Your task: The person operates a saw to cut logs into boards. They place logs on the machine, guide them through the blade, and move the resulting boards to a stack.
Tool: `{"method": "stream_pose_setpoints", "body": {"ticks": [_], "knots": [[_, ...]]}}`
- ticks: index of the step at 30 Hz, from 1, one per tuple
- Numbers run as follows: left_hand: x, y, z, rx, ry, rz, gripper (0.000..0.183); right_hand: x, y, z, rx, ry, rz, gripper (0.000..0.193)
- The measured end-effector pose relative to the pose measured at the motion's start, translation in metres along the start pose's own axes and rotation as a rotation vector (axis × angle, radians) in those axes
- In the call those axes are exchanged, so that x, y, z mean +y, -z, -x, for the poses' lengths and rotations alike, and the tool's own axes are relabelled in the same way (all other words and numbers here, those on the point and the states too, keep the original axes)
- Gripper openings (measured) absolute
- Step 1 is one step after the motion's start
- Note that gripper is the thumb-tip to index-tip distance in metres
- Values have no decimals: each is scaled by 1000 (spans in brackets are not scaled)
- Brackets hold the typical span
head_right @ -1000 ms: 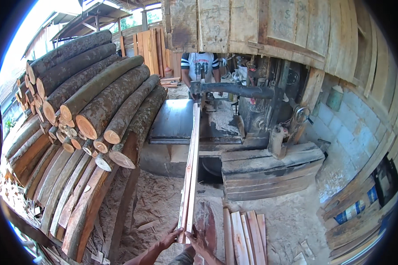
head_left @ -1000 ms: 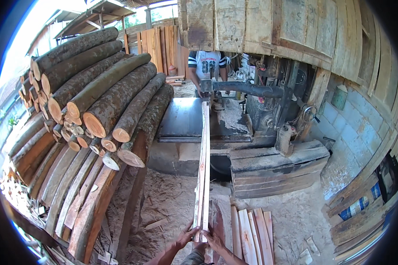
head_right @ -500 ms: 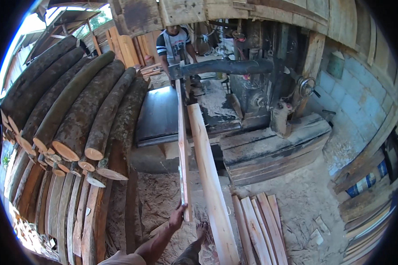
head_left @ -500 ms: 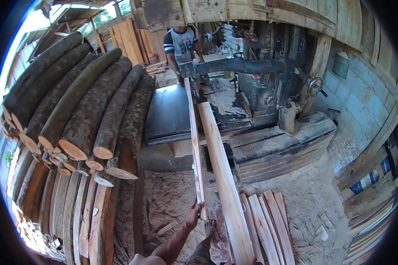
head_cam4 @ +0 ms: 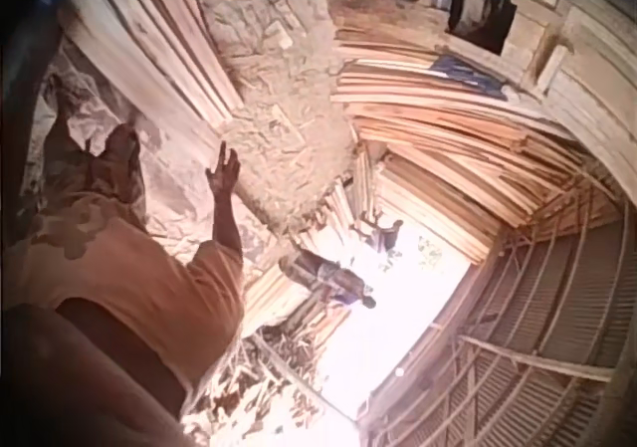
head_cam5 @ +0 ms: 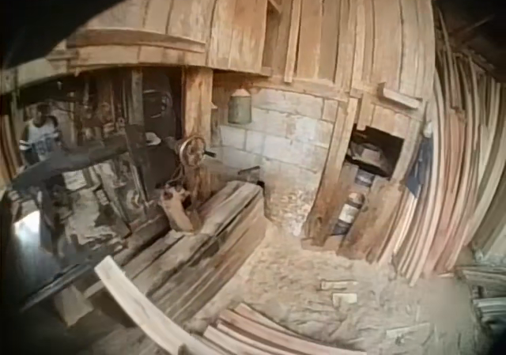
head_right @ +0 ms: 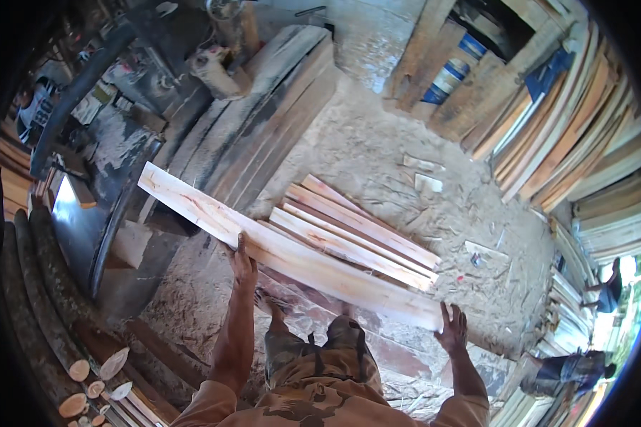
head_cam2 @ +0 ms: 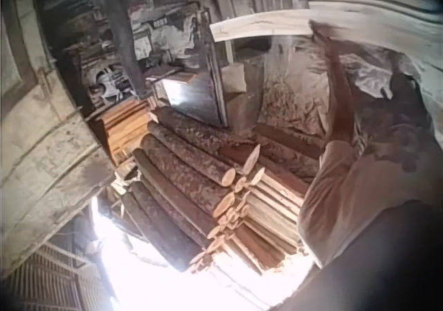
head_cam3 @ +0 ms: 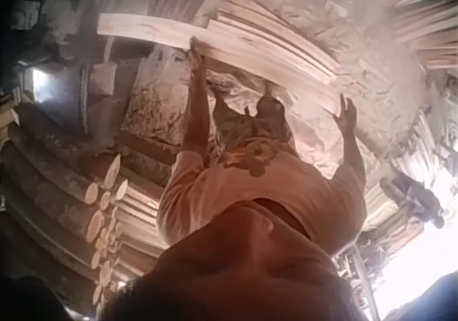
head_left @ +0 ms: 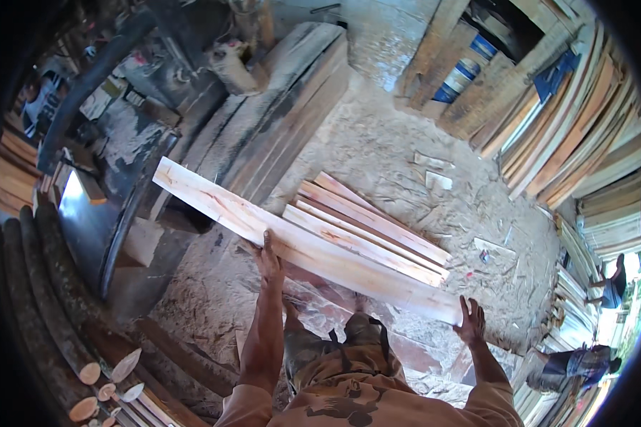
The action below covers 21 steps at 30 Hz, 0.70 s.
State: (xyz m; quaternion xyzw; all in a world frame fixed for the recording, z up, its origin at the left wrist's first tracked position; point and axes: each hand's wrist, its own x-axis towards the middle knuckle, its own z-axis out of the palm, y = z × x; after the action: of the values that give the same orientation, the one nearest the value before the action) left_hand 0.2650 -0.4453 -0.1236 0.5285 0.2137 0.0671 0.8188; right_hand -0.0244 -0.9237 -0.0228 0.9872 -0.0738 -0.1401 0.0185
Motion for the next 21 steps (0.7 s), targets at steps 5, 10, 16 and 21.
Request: {"method": "stream_pose_setpoints", "body": {"ticks": [5, 10, 16, 21], "knots": [[-73, -26, 8, -503, 662, -745, 54, 58, -18, -55, -2, -291, -35, 93], [-56, 44, 98, -465, 771, -734, 60, -16, -127, -78, -205, -373, -574, 68], [-36, 253, 172, -1016, 163, -1285, 58, -214, -217, -128, -387, 186, -607, 38], [22, 339, 228, 440, 864, -614, 44, -364, -154, -189, -388, 452, -820, 33]]}}
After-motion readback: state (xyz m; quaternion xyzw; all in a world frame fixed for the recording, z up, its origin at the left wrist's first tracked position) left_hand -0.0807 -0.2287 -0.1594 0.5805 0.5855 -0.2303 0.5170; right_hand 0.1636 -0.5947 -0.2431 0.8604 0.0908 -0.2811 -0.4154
